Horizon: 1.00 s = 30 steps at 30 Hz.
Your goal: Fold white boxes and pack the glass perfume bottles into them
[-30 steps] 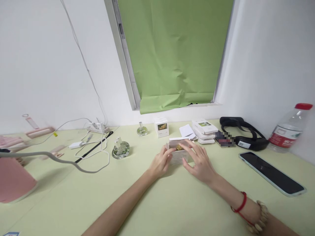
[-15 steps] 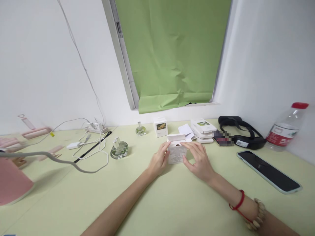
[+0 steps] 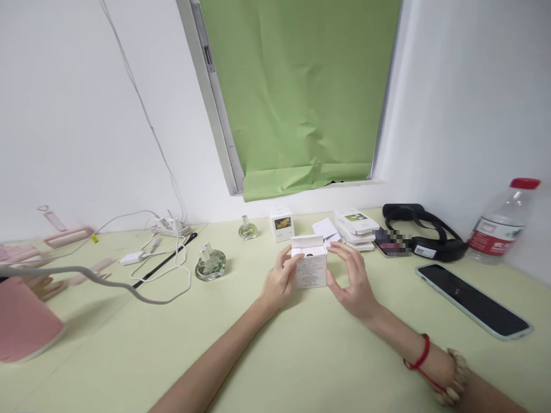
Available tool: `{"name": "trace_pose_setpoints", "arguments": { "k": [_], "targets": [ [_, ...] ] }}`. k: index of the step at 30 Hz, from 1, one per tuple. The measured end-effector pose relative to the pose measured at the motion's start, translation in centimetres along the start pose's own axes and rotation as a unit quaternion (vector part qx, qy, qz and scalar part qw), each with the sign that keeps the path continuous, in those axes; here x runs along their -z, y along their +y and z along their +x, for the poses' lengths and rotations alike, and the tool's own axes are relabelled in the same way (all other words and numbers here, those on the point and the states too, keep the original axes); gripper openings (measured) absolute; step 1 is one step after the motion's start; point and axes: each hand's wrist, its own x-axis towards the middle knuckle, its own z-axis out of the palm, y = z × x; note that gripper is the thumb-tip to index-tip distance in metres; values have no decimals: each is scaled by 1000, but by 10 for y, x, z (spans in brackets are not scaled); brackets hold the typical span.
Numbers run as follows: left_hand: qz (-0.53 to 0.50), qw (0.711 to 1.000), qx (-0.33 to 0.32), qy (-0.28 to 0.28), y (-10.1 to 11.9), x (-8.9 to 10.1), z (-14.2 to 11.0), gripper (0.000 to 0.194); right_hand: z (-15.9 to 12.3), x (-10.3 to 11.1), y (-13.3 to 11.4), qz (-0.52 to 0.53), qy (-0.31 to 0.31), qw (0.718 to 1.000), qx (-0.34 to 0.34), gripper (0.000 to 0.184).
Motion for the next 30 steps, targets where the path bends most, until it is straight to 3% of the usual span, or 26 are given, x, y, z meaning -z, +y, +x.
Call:
{"name": "trace_pose_setpoints", "arguments": {
  "k": [5, 9, 12, 18, 22, 27, 30],
  "targets": [
    [38, 996, -49, 64, 2, -1, 3, 36, -3, 0, 0, 18, -55, 998, 19, 46],
    [49, 993, -80, 66, 0, 0, 5, 38, -4, -2, 1, 17, -77, 996, 30, 45],
    [39, 994, -80, 61, -1, 1, 5, 41, -3, -3, 1, 18, -57, 998, 27, 45],
    [-18, 998, -49, 27, 2, 2, 5, 38, 1, -1, -2, 124, 6, 990, -66, 56],
    [-42, 998, -31, 21, 4, 2, 2, 36, 4, 1, -1, 159, -33, 981, -107, 57],
    [-55, 998, -33, 13, 5, 2, 0, 34, 8, 2, 5, 254, -65, 947, -185, 55],
    [-58, 998, -31, 8, 6, 2, 1, 37, 10, 3, 7, 265, -73, 943, -188, 44]
  ]
}}
